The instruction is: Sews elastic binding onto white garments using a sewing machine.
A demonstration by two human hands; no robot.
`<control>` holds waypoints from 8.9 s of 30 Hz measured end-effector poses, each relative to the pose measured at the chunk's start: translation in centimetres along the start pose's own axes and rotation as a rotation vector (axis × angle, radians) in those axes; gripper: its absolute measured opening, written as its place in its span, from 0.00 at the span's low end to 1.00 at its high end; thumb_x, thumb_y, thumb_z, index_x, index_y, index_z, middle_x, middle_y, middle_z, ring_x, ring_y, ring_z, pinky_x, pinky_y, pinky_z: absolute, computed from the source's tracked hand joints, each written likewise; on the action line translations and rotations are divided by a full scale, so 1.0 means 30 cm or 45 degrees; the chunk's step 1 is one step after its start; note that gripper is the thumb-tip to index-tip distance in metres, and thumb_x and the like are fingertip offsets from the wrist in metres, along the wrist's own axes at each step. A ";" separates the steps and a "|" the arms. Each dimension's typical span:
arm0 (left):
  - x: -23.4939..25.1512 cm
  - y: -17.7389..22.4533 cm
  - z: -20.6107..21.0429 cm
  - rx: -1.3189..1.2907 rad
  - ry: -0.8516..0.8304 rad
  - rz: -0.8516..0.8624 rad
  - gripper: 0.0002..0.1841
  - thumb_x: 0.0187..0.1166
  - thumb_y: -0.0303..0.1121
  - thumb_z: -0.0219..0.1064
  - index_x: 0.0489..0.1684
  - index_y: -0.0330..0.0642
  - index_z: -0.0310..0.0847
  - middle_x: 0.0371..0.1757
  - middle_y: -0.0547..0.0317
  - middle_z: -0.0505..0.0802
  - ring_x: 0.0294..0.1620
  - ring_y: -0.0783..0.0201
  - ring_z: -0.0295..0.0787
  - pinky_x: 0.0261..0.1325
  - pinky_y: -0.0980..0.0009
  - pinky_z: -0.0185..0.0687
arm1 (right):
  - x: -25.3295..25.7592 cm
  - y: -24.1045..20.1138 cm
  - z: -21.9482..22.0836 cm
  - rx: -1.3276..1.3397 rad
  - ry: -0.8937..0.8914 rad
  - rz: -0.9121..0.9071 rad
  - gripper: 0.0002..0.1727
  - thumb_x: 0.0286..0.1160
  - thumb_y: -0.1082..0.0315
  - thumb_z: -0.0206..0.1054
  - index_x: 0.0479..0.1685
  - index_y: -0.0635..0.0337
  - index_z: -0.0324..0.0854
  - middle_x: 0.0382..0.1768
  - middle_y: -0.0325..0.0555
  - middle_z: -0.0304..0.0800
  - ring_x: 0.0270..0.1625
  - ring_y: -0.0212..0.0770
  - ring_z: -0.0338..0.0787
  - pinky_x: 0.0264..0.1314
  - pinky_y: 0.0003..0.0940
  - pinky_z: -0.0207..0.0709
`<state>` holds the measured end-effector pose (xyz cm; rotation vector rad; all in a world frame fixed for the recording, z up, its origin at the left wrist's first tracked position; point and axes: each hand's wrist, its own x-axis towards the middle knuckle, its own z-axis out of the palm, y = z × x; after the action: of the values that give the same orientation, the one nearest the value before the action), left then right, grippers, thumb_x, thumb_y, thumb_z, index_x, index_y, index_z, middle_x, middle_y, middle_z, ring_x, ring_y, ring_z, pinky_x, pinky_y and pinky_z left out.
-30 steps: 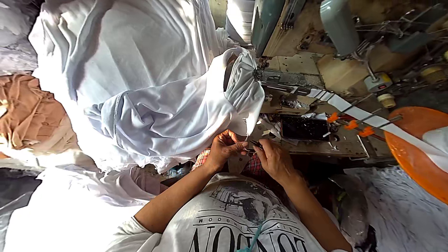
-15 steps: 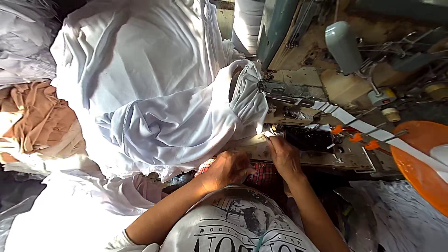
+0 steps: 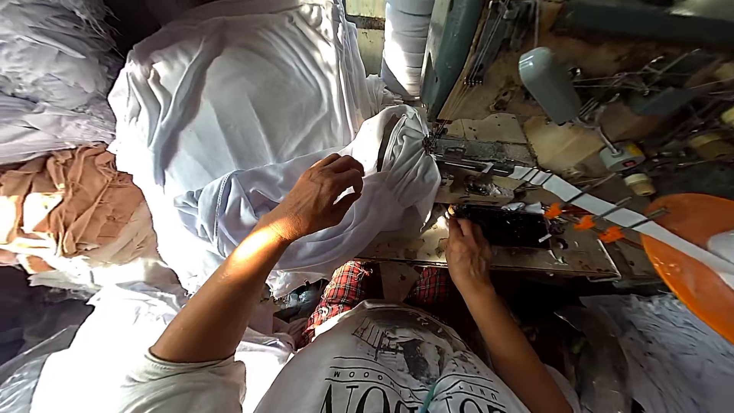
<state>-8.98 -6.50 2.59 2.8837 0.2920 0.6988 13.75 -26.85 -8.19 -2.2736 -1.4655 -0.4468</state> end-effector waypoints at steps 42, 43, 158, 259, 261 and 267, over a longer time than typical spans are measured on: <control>0.132 0.015 0.092 0.344 0.465 0.187 0.10 0.78 0.27 0.59 0.34 0.35 0.86 0.68 0.41 0.90 0.76 0.36 0.80 0.81 0.36 0.61 | -0.213 0.030 -0.238 2.016 -0.510 0.116 0.08 0.78 0.66 0.71 0.51 0.57 0.85 0.42 0.32 0.94 0.40 0.26 0.93 0.44 0.26 0.90; 0.146 0.014 0.069 0.352 0.433 0.246 0.11 0.81 0.25 0.57 0.38 0.35 0.88 0.68 0.42 0.90 0.74 0.37 0.81 0.78 0.40 0.66 | -0.219 0.024 -0.209 2.020 -0.565 0.132 0.11 0.77 0.71 0.70 0.54 0.63 0.84 0.43 0.35 0.94 0.41 0.27 0.93 0.46 0.27 0.90; -0.191 0.138 0.095 -1.583 0.407 -0.520 0.10 0.85 0.30 0.61 0.47 0.51 0.90 0.36 0.68 0.97 0.34 0.76 0.92 0.40 0.79 0.89 | 0.064 -0.107 -0.182 1.036 0.192 -0.307 0.14 0.83 0.66 0.64 0.44 0.69 0.91 0.45 0.53 0.93 0.37 0.28 0.89 0.39 0.17 0.83; 0.317 0.083 0.140 0.055 -0.075 0.304 0.17 0.69 0.41 0.67 0.47 0.40 0.90 0.55 0.51 0.94 0.64 0.52 0.88 0.73 0.50 0.76 | 0.268 -0.043 0.031 1.857 0.237 -0.152 0.06 0.74 0.79 0.70 0.44 0.71 0.89 0.45 0.45 0.94 0.30 0.26 0.91 0.33 0.22 0.89; 0.329 0.045 0.179 0.068 0.069 0.407 0.09 0.70 0.34 0.65 0.33 0.39 0.88 0.45 0.52 0.94 0.57 0.51 0.90 0.69 0.52 0.78 | 0.271 -0.040 0.036 1.827 0.274 -0.181 0.05 0.74 0.79 0.71 0.43 0.72 0.90 0.45 0.47 0.95 0.30 0.26 0.91 0.33 0.22 0.90; 0.303 0.041 0.175 0.115 0.159 0.636 0.11 0.78 0.22 0.59 0.35 0.36 0.90 0.45 0.50 0.95 0.55 0.52 0.91 0.65 0.59 0.82 | 0.277 -0.028 0.054 1.713 0.315 -0.216 0.07 0.73 0.80 0.70 0.44 0.73 0.91 0.49 0.49 0.95 0.32 0.26 0.92 0.35 0.21 0.90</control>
<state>1.58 -6.22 2.19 3.0248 -0.4109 0.9625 16.38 -19.18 -5.59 -0.9888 -1.2100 0.2084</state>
